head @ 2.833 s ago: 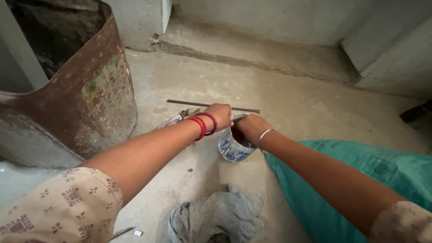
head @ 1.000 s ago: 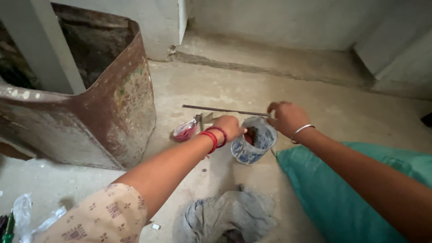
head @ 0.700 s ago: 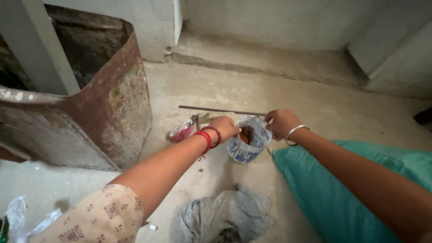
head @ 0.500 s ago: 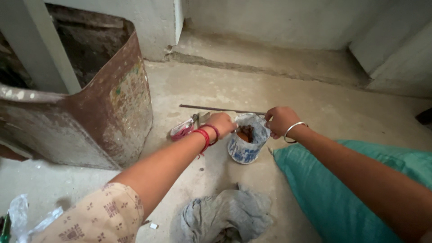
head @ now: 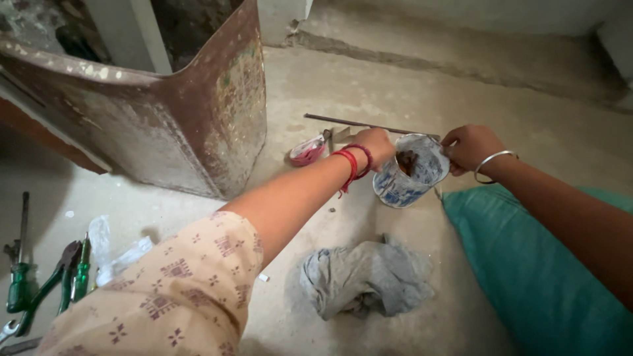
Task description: The person sits on the floor and organizes small hardware items. They fold a pink measuring tape and place it into a small orange container. They then gather several rusty nails from the floor and place them into a white paint can.
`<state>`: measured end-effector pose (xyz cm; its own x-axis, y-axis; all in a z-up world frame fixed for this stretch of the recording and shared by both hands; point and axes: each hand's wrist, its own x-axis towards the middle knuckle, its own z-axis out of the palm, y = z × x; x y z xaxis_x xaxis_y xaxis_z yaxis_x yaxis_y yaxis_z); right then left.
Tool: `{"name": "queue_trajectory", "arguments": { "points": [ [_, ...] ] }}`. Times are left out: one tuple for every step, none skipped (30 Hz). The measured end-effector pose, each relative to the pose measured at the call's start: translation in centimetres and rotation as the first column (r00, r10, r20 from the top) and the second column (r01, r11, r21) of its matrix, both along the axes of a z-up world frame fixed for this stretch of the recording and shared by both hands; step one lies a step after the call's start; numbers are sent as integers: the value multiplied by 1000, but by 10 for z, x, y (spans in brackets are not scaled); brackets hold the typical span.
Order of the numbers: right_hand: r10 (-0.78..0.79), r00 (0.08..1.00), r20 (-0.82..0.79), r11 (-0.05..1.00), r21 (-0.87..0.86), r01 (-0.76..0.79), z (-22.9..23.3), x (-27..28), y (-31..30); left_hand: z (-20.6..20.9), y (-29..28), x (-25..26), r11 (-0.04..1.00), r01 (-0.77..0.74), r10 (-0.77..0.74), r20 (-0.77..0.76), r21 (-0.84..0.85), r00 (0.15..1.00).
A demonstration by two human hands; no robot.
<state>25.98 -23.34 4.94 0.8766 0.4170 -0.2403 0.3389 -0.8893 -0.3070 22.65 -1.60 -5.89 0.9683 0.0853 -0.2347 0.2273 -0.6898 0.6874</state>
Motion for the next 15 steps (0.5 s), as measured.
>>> {"name": "queue_trajectory", "arguments": {
  "points": [
    [-6, 1000, -7, 1000, 9, 6, 2, 2, -1, 1, 0, 3, 985, 106, -116, 63, 139, 991],
    [-26, 999, -32, 999, 23, 26, 3, 3, -2, 1, 1, 4, 939, 199, -237, 109, 282, 965],
    [-44, 997, -59, 998, 35, 46, 3, 3, -2, 2, 2, 3, 865, 274, -358, 134, 420, 924],
    [-62, 994, -87, 997, 47, 66, 3, 2, -2, 3, 2, -1, 961, 151, -197, 189, 232, 962],
    [-65, 993, -94, 997, 42, 69, 4, 2, 0, 6, 2, -4, 999, 21, -27, 213, 32, 977],
    [-68, 993, -100, 997, 36, 72, 4, 1, 1, 9, 2, -10, 979, -110, 144, 201, -171, 969],
    [-75, 992, -101, 996, 32, 79, 6, 2, -1, 15, 1, -14, 977, -121, 168, 293, -174, 941],
    [-54, 997, -51, 999, 3, 54, 8, 2, -3, 22, 0, -19, 975, -131, 191, 381, -179, 904],
    [-33, 999, -1, 999, -28, 32, 9, 1, -5, 30, -2, -23, 973, -139, 212, 467, -186, 859],
    [-10, 999, 47, 998, -60, 13, 11, 2, -9, 37, -4, -28, 949, -127, 241, 408, -288, 881],
    [63, 986, 155, 997, -60, -54, 12, 3, -11, 44, -7, -34, 914, -117, 260, 342, -387, 903],
    [134, 956, 259, 990, -69, -120, 11, 4, -11, 49, -8, -41, 869, -111, 270, 274, -482, 923],
    [200, 912, 357, 980, -90, -180, 12, 6, -16, 54, -11, -46, 898, -66, 234, 345, -434, 909],
    [190, 917, 352, 982, -68, -178, 12, 8, -21, 58, -13, -51, 923, -24, 195, 414, -383, 889],
    [176, 921, 347, 984, -48, -170, 11, 10, -23, 64, -16, -54, 943, 21, 150, 482, -331, 863]
  ]
}}
